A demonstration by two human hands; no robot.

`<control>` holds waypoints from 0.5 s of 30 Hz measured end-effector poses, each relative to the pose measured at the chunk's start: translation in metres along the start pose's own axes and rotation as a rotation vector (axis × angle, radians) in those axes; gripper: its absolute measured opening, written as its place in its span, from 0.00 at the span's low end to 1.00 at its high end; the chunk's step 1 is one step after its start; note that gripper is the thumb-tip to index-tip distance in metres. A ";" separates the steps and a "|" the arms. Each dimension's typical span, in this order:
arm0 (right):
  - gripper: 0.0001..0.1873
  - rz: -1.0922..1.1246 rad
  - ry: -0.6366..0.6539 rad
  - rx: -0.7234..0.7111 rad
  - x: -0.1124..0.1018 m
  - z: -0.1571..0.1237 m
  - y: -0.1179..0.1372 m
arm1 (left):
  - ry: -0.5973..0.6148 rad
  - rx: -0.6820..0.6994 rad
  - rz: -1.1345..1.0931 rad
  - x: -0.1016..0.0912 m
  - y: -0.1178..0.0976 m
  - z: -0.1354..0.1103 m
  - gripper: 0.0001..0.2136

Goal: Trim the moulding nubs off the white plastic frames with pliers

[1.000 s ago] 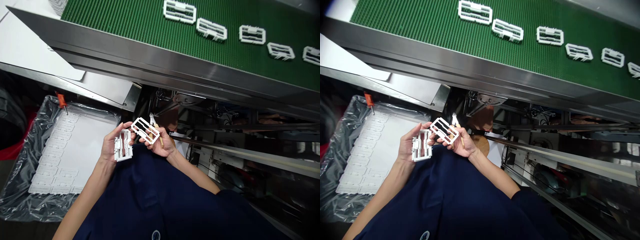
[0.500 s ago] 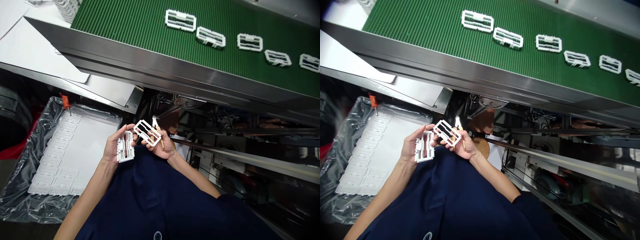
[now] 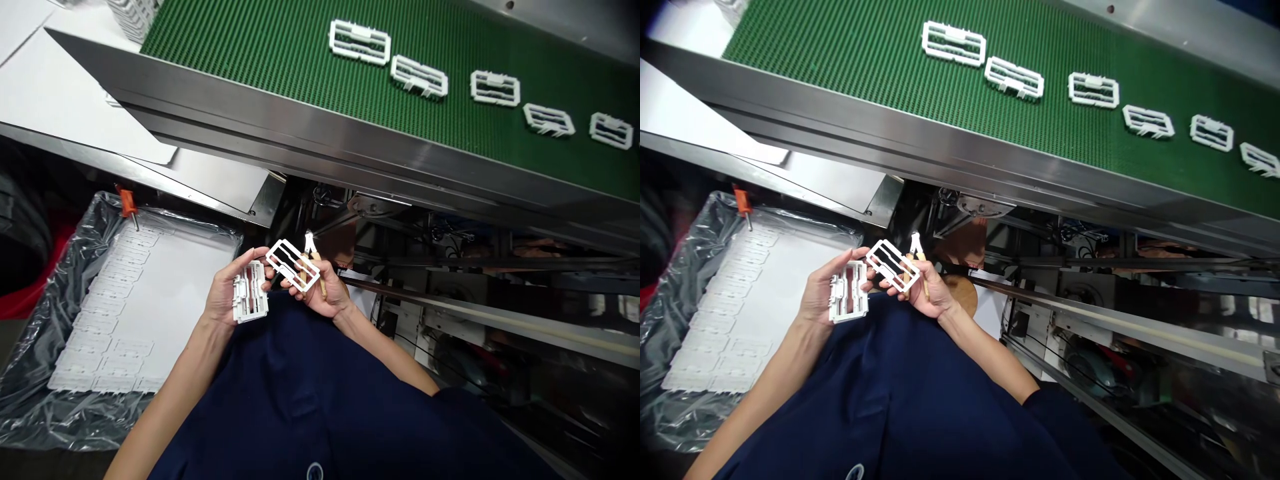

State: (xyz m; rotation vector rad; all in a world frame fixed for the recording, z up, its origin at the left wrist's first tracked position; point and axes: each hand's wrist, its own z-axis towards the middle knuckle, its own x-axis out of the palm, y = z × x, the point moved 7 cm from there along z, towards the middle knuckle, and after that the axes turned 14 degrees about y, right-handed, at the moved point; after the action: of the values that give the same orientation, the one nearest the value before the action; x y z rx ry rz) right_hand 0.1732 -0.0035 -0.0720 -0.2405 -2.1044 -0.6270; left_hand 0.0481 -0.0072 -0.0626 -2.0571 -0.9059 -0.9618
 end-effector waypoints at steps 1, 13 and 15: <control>0.12 0.000 0.006 -0.002 0.000 0.000 0.000 | -0.006 0.001 0.001 0.000 -0.001 0.000 0.10; 0.10 0.003 0.055 -0.021 0.003 0.002 -0.001 | 0.020 0.044 0.062 0.000 -0.006 -0.001 0.07; 0.10 0.008 0.049 -0.026 0.003 0.002 0.000 | 0.017 0.041 0.066 0.001 -0.007 -0.001 0.07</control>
State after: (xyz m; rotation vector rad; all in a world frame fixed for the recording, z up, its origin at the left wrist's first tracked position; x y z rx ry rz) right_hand 0.1702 -0.0029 -0.0708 -0.2456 -2.0488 -0.6493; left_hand 0.0429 -0.0042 -0.0593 -2.0284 -0.8371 -0.9163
